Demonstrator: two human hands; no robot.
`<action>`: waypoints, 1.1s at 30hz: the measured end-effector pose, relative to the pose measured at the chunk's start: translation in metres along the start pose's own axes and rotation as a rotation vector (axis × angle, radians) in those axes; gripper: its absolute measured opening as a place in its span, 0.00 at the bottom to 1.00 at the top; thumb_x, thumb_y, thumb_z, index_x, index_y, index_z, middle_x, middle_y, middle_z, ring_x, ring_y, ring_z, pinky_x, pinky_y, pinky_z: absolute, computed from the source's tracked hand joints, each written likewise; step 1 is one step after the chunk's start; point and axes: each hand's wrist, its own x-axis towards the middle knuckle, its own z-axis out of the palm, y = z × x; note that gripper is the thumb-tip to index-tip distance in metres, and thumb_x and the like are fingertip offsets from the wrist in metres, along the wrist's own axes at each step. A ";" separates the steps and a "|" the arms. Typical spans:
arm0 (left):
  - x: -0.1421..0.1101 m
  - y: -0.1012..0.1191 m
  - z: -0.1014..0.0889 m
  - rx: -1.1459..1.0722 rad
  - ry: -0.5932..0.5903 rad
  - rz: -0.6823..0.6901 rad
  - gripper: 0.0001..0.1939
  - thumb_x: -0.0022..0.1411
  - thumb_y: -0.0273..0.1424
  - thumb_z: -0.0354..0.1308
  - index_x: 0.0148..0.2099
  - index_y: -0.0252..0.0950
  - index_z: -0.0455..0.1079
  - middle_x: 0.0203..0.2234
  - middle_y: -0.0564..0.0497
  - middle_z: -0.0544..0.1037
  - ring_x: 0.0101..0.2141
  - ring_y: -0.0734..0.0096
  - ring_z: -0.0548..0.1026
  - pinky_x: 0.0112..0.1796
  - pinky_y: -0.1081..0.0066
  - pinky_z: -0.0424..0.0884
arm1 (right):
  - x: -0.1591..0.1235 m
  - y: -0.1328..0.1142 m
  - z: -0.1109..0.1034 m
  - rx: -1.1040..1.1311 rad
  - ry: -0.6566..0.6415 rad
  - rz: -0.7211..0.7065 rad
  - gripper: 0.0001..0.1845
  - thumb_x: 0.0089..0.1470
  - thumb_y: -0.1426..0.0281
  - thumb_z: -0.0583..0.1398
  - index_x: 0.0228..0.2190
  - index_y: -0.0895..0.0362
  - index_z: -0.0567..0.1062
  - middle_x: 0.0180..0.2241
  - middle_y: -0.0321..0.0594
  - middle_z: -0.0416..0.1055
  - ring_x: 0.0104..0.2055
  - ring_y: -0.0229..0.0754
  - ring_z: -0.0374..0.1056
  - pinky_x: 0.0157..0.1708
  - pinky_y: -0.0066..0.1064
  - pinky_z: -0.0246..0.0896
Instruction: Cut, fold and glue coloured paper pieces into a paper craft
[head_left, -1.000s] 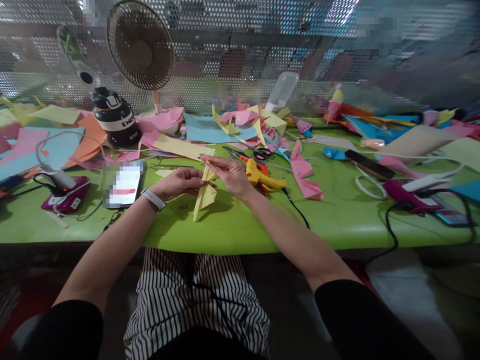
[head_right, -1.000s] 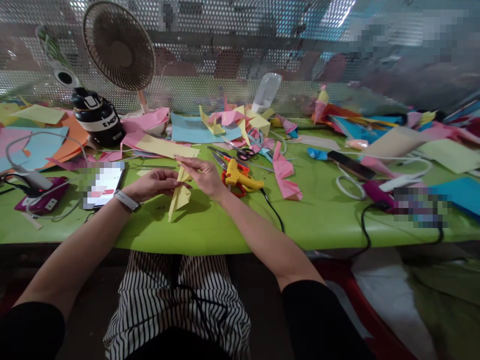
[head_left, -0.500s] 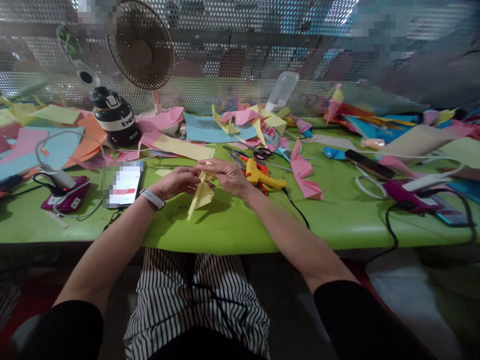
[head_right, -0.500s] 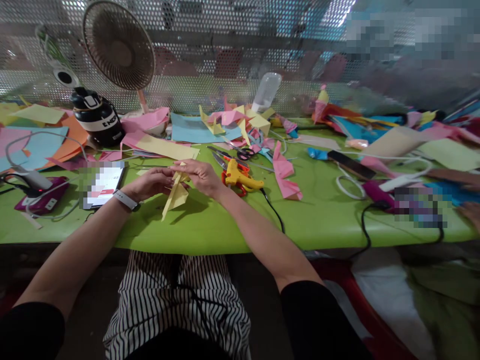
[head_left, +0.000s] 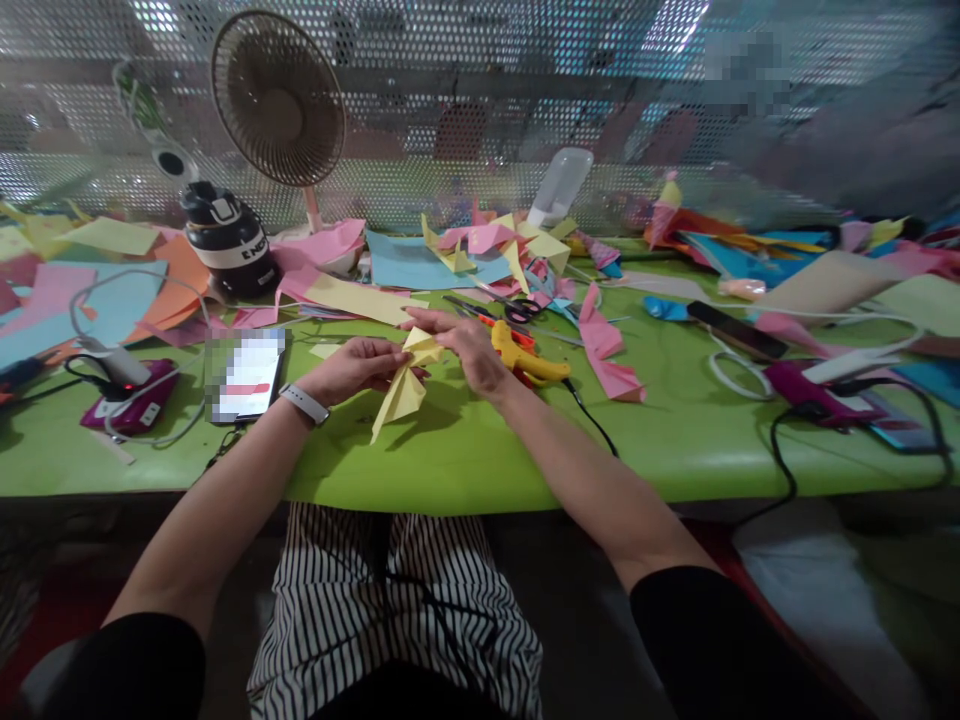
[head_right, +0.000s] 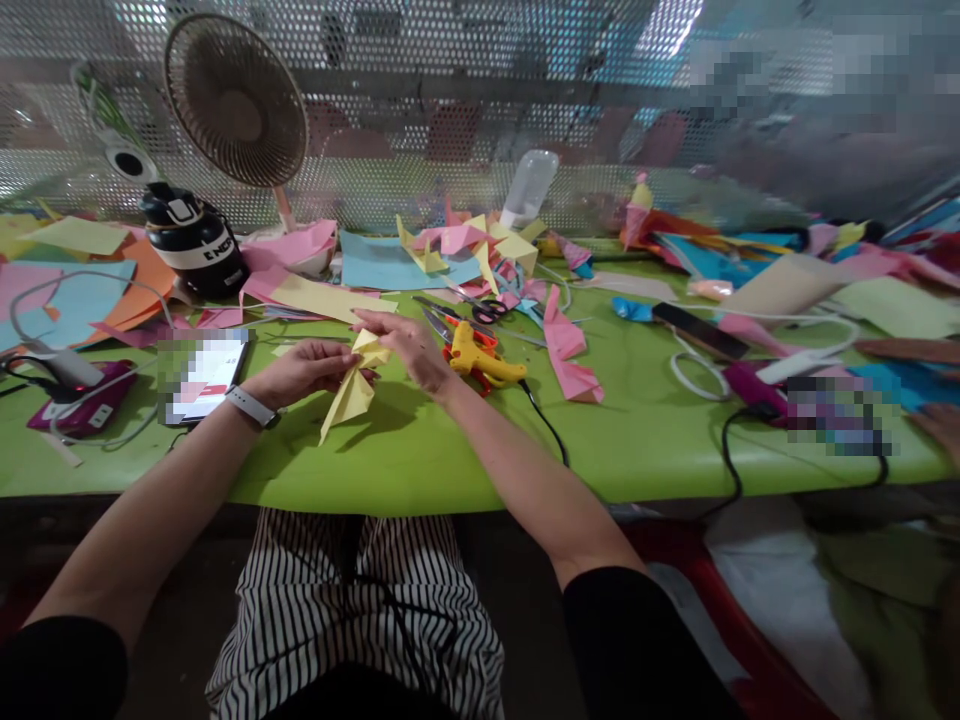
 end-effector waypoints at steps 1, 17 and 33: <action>0.000 -0.001 0.000 0.013 0.010 -0.004 0.13 0.61 0.38 0.65 0.38 0.31 0.76 0.35 0.44 0.84 0.34 0.73 0.81 0.32 0.78 0.73 | 0.000 -0.001 0.000 0.003 0.019 0.026 0.22 0.54 0.57 0.58 0.44 0.55 0.81 0.41 0.41 0.80 0.46 0.46 0.72 0.46 0.38 0.67; -0.003 0.001 0.000 -0.111 -0.085 -0.047 0.18 0.58 0.24 0.66 0.51 0.32 0.74 0.41 0.42 0.83 0.39 0.69 0.82 0.43 0.72 0.75 | 0.005 0.000 0.005 0.057 0.157 0.159 0.17 0.40 0.56 0.71 0.23 0.57 0.78 0.23 0.35 0.73 0.25 0.35 0.63 0.27 0.29 0.56; 0.001 -0.005 -0.005 -0.087 -0.065 -0.017 0.18 0.56 0.26 0.67 0.49 0.31 0.75 0.42 0.40 0.83 0.42 0.65 0.81 0.44 0.68 0.75 | 0.005 0.003 0.003 -0.037 0.137 0.137 0.15 0.44 0.57 0.66 0.25 0.58 0.79 0.24 0.38 0.75 0.26 0.37 0.64 0.26 0.29 0.56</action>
